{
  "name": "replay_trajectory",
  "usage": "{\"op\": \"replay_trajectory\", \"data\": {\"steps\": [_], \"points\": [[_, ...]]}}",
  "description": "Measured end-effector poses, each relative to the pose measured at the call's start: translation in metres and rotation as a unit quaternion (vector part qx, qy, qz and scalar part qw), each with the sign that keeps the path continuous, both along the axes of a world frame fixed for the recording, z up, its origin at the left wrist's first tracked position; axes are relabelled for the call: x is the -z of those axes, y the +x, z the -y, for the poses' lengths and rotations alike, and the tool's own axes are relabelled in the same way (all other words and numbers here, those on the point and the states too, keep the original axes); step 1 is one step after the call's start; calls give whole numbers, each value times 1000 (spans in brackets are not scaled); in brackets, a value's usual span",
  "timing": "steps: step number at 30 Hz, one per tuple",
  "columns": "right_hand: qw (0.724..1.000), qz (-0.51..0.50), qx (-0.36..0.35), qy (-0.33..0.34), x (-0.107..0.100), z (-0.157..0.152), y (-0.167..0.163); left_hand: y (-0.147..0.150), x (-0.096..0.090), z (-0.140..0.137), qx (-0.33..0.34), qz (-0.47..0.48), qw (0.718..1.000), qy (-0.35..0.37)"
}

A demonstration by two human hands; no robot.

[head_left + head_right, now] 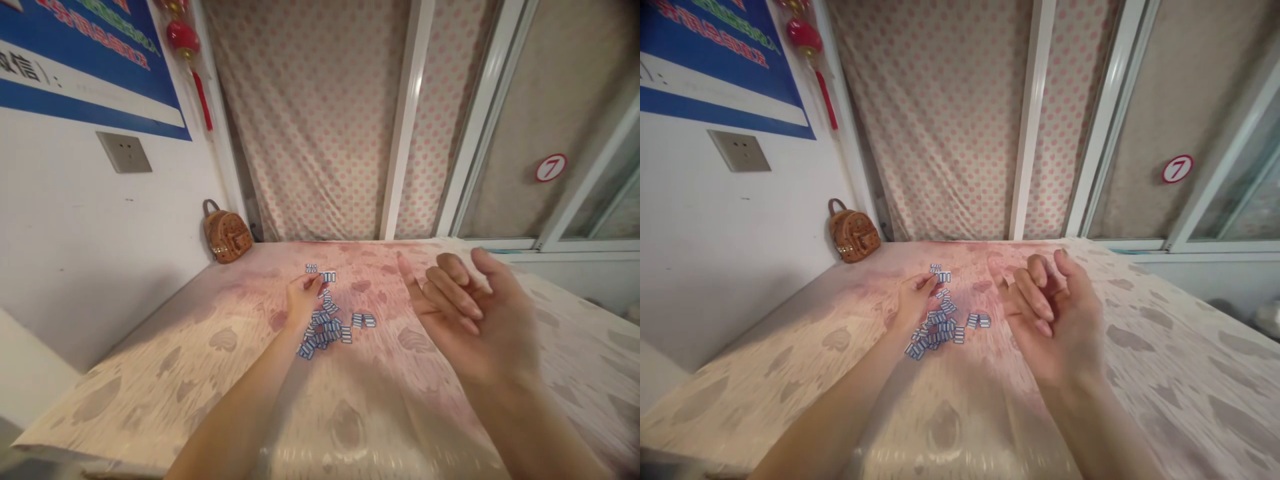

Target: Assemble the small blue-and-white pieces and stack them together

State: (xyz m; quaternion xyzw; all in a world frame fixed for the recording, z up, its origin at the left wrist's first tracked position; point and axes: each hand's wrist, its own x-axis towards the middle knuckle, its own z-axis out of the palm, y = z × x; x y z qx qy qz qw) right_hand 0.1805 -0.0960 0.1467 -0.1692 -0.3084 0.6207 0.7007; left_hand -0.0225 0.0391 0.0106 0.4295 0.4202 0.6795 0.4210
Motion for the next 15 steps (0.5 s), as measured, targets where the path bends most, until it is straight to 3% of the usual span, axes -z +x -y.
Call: {"op": "replay_trajectory", "data": {"steps": [4,15], "points": [[999,-15,-30,29,9,-6,3,0,1,-1,-2,-6,1000,0],[993,64,-64,78,18,-13,3,0,7,-6,-8,-19,1000,7]]}}
